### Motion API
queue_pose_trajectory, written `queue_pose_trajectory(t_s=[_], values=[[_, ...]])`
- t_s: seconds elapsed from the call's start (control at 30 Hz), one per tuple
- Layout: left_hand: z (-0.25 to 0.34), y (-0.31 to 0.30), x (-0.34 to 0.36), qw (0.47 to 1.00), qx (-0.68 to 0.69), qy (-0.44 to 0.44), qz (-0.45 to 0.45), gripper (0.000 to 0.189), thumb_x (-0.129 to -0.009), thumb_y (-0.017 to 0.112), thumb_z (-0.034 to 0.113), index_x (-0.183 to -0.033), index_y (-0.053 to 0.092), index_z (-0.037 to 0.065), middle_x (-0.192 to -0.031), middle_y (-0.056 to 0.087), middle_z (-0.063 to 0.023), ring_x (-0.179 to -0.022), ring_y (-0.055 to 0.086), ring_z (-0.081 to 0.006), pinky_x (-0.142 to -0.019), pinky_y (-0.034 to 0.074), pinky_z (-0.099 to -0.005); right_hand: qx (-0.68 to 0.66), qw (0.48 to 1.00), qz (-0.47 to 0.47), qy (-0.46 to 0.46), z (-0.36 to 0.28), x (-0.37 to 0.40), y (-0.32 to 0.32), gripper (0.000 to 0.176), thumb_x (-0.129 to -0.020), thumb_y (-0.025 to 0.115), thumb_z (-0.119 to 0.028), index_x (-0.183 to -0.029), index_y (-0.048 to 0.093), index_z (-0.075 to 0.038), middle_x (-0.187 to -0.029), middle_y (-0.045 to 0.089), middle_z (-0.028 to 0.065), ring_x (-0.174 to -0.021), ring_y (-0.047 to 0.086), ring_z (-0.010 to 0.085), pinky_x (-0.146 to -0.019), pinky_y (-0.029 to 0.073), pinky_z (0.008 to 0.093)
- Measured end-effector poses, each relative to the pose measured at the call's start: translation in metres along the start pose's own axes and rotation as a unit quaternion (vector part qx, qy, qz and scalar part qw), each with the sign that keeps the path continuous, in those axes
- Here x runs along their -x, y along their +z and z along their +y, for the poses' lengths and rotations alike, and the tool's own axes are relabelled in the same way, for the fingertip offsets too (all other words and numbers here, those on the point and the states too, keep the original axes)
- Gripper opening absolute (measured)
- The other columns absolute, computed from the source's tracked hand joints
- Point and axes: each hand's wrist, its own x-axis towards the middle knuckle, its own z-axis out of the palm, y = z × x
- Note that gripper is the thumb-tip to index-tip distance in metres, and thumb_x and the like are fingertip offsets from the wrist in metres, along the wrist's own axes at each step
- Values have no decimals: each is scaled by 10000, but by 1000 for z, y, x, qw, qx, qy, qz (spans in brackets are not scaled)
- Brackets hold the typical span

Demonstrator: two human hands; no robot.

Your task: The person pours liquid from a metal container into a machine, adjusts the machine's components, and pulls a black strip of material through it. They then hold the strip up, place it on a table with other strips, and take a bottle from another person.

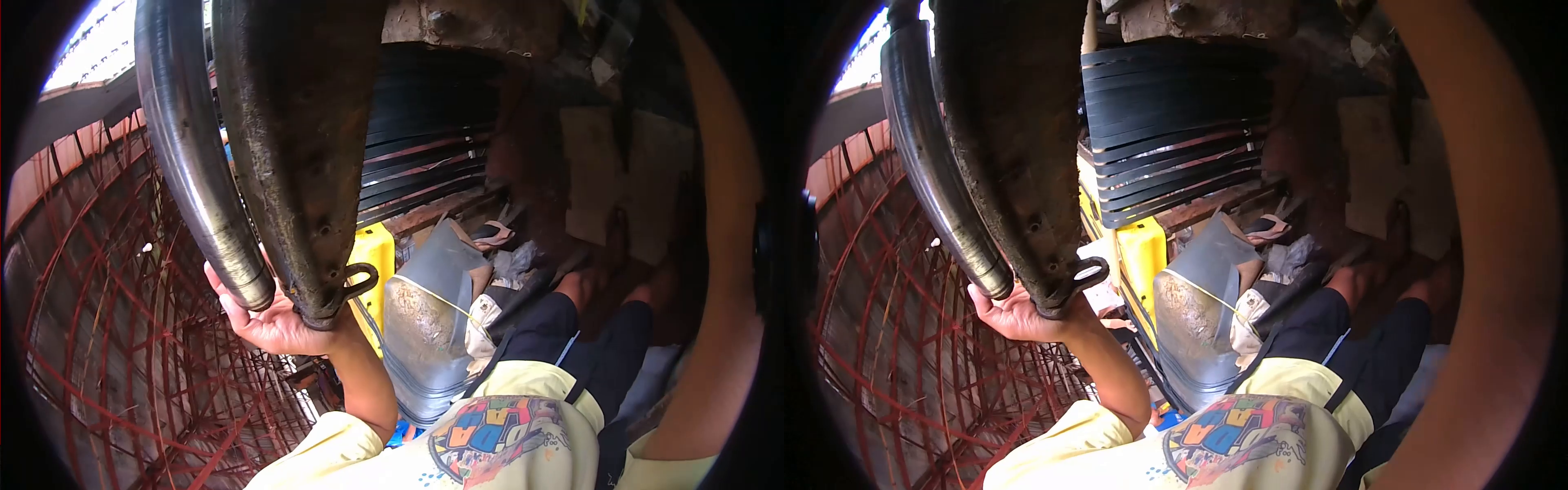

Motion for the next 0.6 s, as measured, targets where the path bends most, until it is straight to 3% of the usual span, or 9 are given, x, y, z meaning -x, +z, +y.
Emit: queue_pose_trajectory(t_s=[0.1,0.17,0.2,0.27,0.4,0.47,0.6], values=[[-1,2,1,999,42,-14,-1,499,-1025,441,381,-1282,618,-7,-1261,677,-210,-1109,683,-350,-999,538,-510,-25,999,18,13,6,13,3,356,-900,679,-369,-1043,749,-50,-1058,746,119,-990,708,247,-912,544,356],[-3,-2,-2,998,-28,52,20,505,-1021,467,300,-1437,490,15,-1382,589,-198,-1219,616,-317,-1066,498,-502,-39,999,26,14,9,18,4,352,-903,679,-362,-1047,747,-48,-1060,745,118,-988,708,245,-910,544,354],[-4,-2,-2,998,-29,51,20,505,-1021,467,300,-1437,490,15,-1382,589,-198,-1219,616,-317,-1066,498,-502,-47,998,31,15,11,22,5,349,-904,680,-359,-1049,746,-48,-1061,745,117,-987,708,243,-910,544,354],[-6,2,-2,996,-54,63,26,489,-1024,452,384,-1273,627,1,-1261,684,-189,-1114,683,-327,-1012,530,-502,-65,997,40,17,16,28,7,345,-906,680,-352,-1052,744,-46,-1063,744,116,-985,708,241,-908,545,352],[-9,10,3,993,-92,61,34,479,-1017,469,391,-1269,634,18,-1260,686,-167,-1128,675,-320,-1015,528,-493,-105,992,64,32,28,49,12,337,-911,681,-338,-1059,741,-43,-1067,743,113,-980,708,235,-905,545,349],[-13,15,8,969,-207,122,65,476,-1011,480,400,-1271,636,33,-1255,687,-150,-1142,667,-316,-1026,520,-491,-121,989,75,33,31,55,15,332,-913,681,-332,-1063,739,-41,-1069,742,111,-978,708,233,-903,546,347],[-13,14,5,951,-262,151,69,472,-1011,481,401,-1277,634,43,-1250,690,-145,-1144,667,-314,-1028,519,-494,-154,983,91,37,37,66,27,324,-918,682,-318,-1070,735,-38,-1073,741,109,-974,708,227,-900,546,344]])
